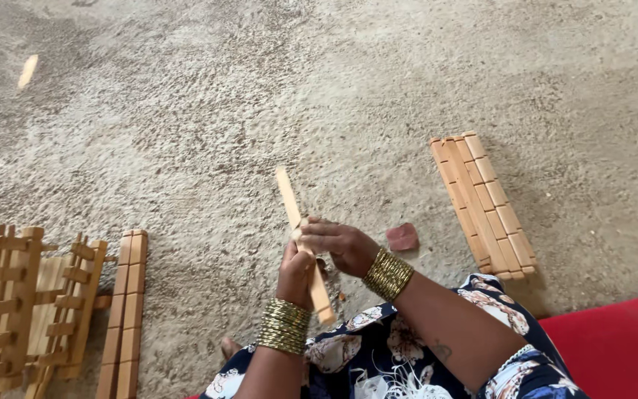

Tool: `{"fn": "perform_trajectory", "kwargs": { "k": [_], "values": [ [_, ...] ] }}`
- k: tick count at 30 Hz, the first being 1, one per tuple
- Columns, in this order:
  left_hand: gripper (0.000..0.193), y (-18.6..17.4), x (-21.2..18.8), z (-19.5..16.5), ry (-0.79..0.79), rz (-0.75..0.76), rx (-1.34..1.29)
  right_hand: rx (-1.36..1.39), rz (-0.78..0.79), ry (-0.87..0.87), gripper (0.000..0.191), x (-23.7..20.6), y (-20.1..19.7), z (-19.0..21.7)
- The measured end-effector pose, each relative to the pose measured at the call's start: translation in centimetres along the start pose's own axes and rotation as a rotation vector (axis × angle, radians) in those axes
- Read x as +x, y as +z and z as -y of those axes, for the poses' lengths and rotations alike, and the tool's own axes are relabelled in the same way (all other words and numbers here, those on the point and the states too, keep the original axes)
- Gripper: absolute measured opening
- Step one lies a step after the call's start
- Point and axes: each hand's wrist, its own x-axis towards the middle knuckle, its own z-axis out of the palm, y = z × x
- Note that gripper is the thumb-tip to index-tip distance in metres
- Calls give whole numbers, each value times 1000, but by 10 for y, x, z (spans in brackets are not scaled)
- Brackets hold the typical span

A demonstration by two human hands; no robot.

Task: The person sits on a mat on the floor and smooths a long wooden stick, repeatedly rubbing a small stone along its length and rotating the stick to work different sides. Finished wooden stick pieces and wooden frame structures lie on the floor nearby.

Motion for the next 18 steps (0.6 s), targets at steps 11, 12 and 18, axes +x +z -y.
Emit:
{"fn": "perform_trajectory", "kwargs": {
  "k": [11,12,18],
  "values": [
    [85,48,-38,0,-275,84,209,-207,-366,290,39,-9,-34,-58],
    [85,50,-38,1,-246,121,227,-270,-384,283,39,-12,-41,-60],
    [86,44,-29,4,-232,127,163,-273,-351,200,52,-13,-36,-58]
  ]
}}
